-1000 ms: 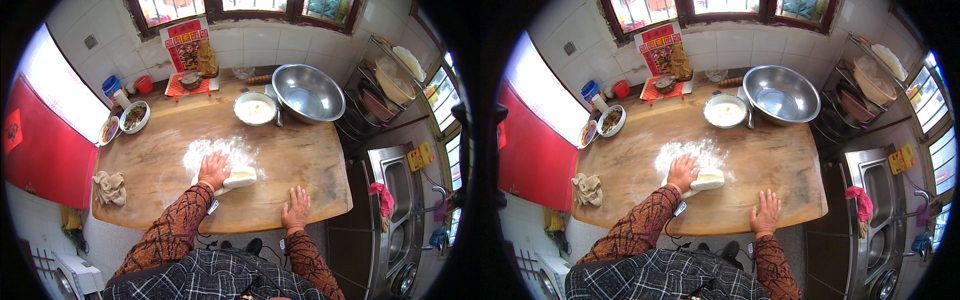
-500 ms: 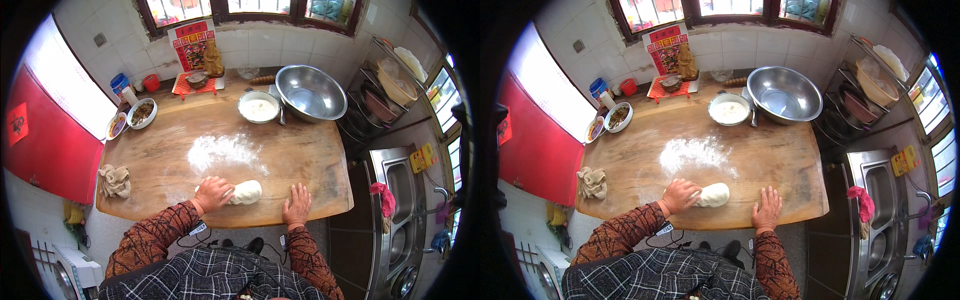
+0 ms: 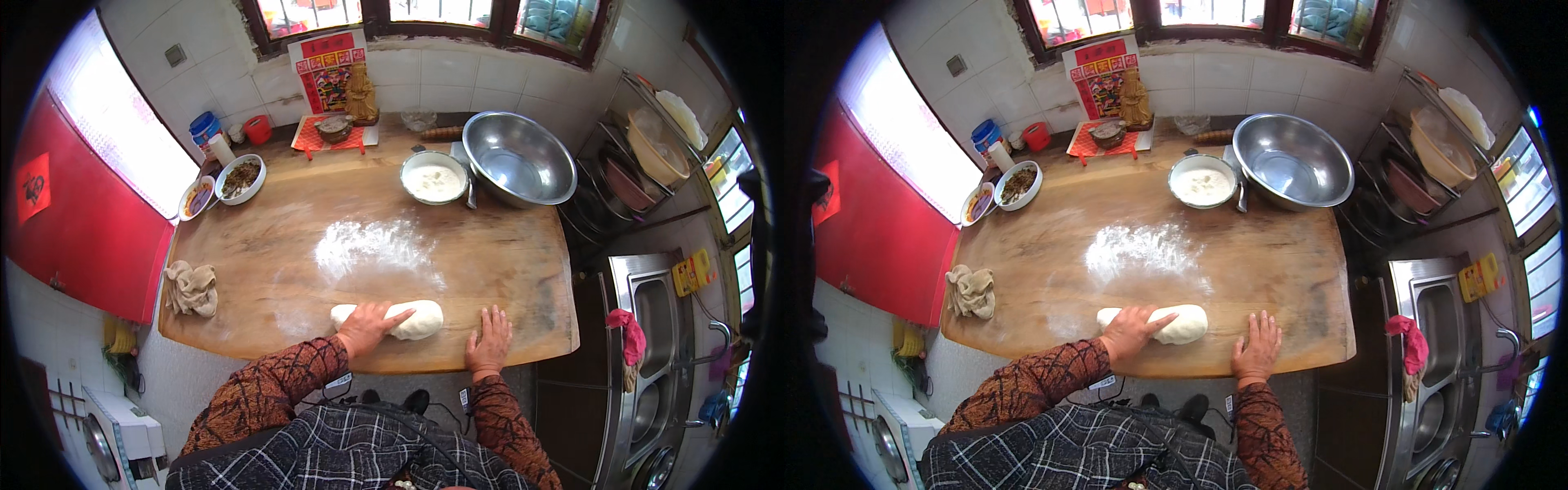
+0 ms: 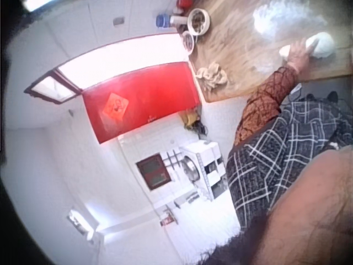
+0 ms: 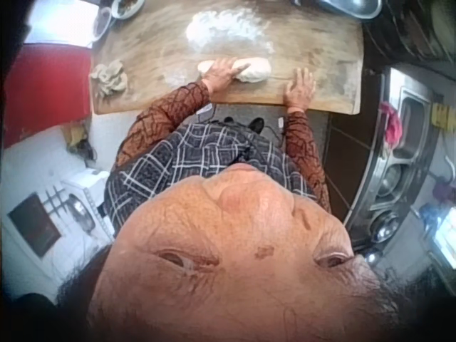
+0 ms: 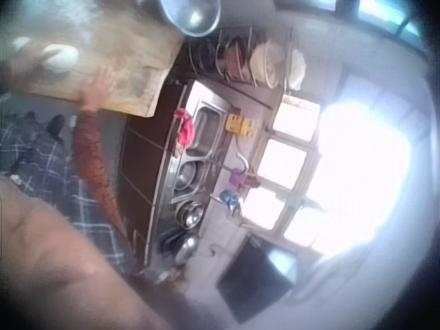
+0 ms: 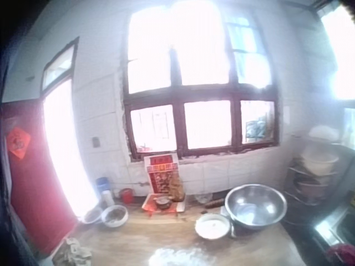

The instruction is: The person transfers dough from a metal bowl onto a floured wooden table, scrapes the remaining bits from the bowl, and kneads the dough by hand. The dough is repeatedly folded and pressed until it forms a cohesive ball.

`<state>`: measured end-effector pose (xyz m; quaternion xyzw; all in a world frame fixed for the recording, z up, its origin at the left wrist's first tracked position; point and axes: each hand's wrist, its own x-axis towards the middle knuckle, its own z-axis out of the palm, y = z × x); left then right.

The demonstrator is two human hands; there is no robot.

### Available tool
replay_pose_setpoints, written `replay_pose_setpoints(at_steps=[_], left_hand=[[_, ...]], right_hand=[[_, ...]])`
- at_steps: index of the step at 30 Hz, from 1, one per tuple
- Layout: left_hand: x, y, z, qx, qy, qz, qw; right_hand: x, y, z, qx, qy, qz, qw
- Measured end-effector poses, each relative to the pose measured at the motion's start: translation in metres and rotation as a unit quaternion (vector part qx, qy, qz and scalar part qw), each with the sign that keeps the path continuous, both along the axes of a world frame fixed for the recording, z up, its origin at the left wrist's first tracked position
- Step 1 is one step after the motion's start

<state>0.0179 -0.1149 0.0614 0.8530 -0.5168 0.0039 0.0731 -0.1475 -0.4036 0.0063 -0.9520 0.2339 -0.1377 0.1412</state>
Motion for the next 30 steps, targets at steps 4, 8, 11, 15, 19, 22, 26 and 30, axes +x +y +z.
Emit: replay_pose_setpoints(at_steps=[4,8,11,15,19,22,26,30], left_hand=[[0.016,0.000,-0.001,-0.034,0.024,0.040,0.998],[0.018,0.034,-0.007,-0.094,-0.001,0.127,0.987],[0.030,0.079,-0.005,-0.101,0.063,0.238,0.964],[0.040,0.148,-0.001,-0.200,0.076,0.365,0.906],[0.038,0.209,-0.014,-0.250,0.064,0.527,0.810],[0.040,0.227,-0.030,-0.236,0.062,0.600,0.762],[0.045,0.218,-0.043,-0.206,0.093,0.648,0.728],[0.039,0.180,-0.054,-0.285,0.137,0.644,0.697]], right_hand=[[-0.001,-0.003,-0.005,-0.015,0.010,0.008,1.000],[-0.004,-0.005,-0.010,-0.027,0.004,0.021,0.999],[-0.003,-0.006,-0.010,-0.035,0.008,0.023,0.999],[0.000,-0.005,-0.010,-0.042,0.008,0.019,0.999],[0.001,-0.005,-0.011,-0.045,0.000,0.022,0.999],[0.002,-0.007,-0.012,-0.052,0.001,0.028,0.998],[0.002,-0.007,-0.011,-0.049,0.005,0.027,0.998],[0.002,-0.004,-0.007,-0.042,0.011,0.021,0.999]])
